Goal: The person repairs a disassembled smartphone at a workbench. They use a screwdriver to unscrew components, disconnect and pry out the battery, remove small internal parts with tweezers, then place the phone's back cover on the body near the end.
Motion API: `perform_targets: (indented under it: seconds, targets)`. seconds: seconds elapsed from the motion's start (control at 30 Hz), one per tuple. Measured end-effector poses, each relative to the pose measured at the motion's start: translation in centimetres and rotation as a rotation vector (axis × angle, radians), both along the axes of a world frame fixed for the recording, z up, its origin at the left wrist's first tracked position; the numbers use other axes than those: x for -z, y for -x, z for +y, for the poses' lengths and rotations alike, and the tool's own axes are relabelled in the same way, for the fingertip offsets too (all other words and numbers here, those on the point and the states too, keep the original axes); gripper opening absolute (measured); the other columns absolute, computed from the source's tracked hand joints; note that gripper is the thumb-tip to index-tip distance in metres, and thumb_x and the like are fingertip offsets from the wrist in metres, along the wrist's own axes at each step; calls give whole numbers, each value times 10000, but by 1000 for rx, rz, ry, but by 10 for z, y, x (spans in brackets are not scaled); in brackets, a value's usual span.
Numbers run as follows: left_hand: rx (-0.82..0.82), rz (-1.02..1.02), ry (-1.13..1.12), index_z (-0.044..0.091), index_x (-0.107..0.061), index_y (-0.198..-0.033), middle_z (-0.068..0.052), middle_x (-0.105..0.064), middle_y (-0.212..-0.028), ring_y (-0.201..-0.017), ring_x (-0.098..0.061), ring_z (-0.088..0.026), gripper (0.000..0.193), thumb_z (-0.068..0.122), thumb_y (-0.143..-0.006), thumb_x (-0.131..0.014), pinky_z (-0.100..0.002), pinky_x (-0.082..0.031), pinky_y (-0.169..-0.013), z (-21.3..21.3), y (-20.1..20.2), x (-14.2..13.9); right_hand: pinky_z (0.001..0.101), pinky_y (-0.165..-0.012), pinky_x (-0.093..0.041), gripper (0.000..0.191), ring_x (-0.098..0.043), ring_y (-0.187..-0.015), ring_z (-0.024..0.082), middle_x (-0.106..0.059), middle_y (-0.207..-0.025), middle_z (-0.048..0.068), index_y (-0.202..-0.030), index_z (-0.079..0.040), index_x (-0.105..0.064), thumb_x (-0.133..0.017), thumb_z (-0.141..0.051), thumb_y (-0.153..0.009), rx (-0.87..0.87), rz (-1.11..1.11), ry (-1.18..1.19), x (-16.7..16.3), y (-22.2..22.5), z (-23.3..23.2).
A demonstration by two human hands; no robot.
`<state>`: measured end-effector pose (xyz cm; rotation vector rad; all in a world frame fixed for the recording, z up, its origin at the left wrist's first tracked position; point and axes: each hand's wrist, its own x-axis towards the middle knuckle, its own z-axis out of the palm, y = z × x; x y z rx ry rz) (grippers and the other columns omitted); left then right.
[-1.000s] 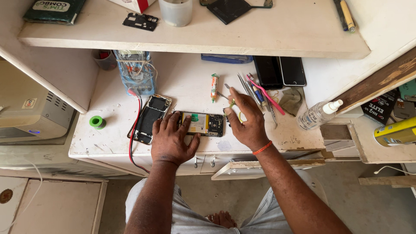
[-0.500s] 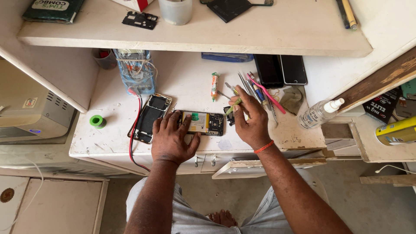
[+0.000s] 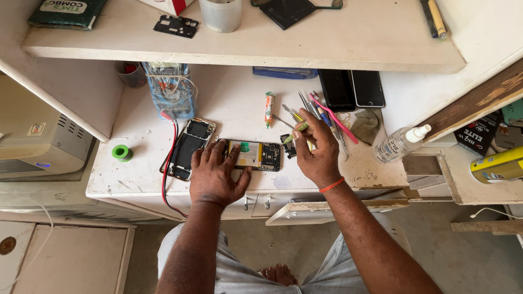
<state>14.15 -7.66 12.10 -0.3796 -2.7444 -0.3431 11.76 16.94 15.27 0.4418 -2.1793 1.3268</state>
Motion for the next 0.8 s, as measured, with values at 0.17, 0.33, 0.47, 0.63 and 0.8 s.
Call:
perform_targets:
  seconds: [0.17,0.33,0.47,0.63,0.8]
  targets:
    - [4,20,-11,167,-673,-1353,-168,-578,-1417,-1376,-469,-347,615,538,-865,-617,-592,-290,-1153,1,0,-1,296,-900,-663,435,-735,-1046,168,-675,-1148,109,-1411,-28,-545,-670,29,-999,15,31,28,8,4,9]
    - [9,32,-17,161,-680,-1345,-170,-585,-1416,-1369,-484,-347,603,533,-875,-618,-591,-297,-1153,1,0,0,290,-901,-655,261,-737,-1041,179,-700,-1117,112,-1213,-12,-584,-719,29,-992,102,130,62,21,4,23]
    - [10,33,-20,161,-680,-1348,-171,-585,-1414,-1371,-483,-347,601,529,-877,-619,-593,-296,-1154,0,0,1,274,-864,-630,234,-733,-990,152,-718,-1087,106,-1157,-25,-588,-743,21,-987,153,76,114,33,-6,29]
    - [7,24,-24,165,-676,-1350,-166,-582,-1416,-1380,-473,-345,602,530,-874,-618,-592,-292,-1160,1,0,1,287,-751,-587,228,-701,-852,139,-732,-1000,85,-1061,-34,-623,-806,-22,-926,284,75,7,42,-11,28]
    - [6,4,-5,162,-664,-1364,-168,-575,-1421,-1381,-468,-344,614,530,-875,-618,-590,-285,-1160,1,0,0,379,-735,-555,168,-692,-799,240,-714,-862,48,-884,-89,-665,-830,-98,-855,341,6,-338,41,-12,28]
